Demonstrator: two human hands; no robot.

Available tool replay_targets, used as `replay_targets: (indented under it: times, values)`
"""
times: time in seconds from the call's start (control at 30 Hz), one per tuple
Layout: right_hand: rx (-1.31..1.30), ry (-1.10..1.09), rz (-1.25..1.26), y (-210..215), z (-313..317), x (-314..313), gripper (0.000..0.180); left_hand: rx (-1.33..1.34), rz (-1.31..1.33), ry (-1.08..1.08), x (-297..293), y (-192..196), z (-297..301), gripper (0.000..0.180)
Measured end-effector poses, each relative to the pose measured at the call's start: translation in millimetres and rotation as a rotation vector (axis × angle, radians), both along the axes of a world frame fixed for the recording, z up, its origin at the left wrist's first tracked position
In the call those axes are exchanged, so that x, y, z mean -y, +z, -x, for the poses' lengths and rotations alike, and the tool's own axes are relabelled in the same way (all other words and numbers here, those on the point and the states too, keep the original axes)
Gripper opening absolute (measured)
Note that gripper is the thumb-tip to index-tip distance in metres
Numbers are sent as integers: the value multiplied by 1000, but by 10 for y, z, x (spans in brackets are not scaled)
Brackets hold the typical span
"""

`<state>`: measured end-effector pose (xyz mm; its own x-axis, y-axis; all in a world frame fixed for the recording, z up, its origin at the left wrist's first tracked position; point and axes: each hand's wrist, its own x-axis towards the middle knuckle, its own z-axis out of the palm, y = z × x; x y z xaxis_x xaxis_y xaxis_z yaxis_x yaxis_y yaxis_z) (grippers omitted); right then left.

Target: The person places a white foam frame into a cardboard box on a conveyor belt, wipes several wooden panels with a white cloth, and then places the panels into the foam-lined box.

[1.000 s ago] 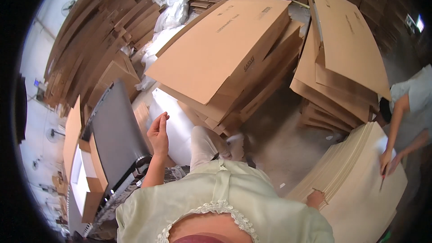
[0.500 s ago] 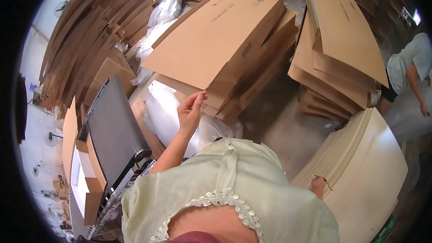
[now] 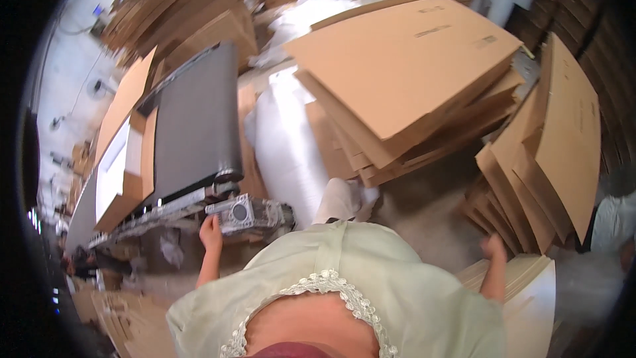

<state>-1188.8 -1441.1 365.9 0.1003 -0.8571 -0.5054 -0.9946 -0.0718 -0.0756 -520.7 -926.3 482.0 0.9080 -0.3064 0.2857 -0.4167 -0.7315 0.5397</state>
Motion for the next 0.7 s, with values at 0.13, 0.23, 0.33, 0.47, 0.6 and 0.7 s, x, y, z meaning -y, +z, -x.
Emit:
replay_targets:
  times: [0.13, 0.23, 0.33, 0.47, 0.6, 0.7]
  values:
    - [826, 113, 8, 1344, -2329, 1216, 51, -281, -329, 375, -1341, -247, 1237, 31]
    - [873, -192, -122, 1338, -3447, 957, 64, -603, -34, 482, -1530, -1232, 2121, 27]
    - [1227, -495, -201, 1202, -3894, 603, 74, -861, 386, 432, -816, -1912, 2493, 19]
    - [1294, -527, -189, 1065, -3697, 700, 73, -1020, 288, 80, 600, -876, 1768, 22]
    - [1341, -498, -263, 1309, -3914, 643, 80, -787, 187, -223, 1009, -881, 962, 25]
    - [1419, -574, -242, 1311, -3958, 672, 74, -637, 40, -383, 1564, -740, 512, 25]
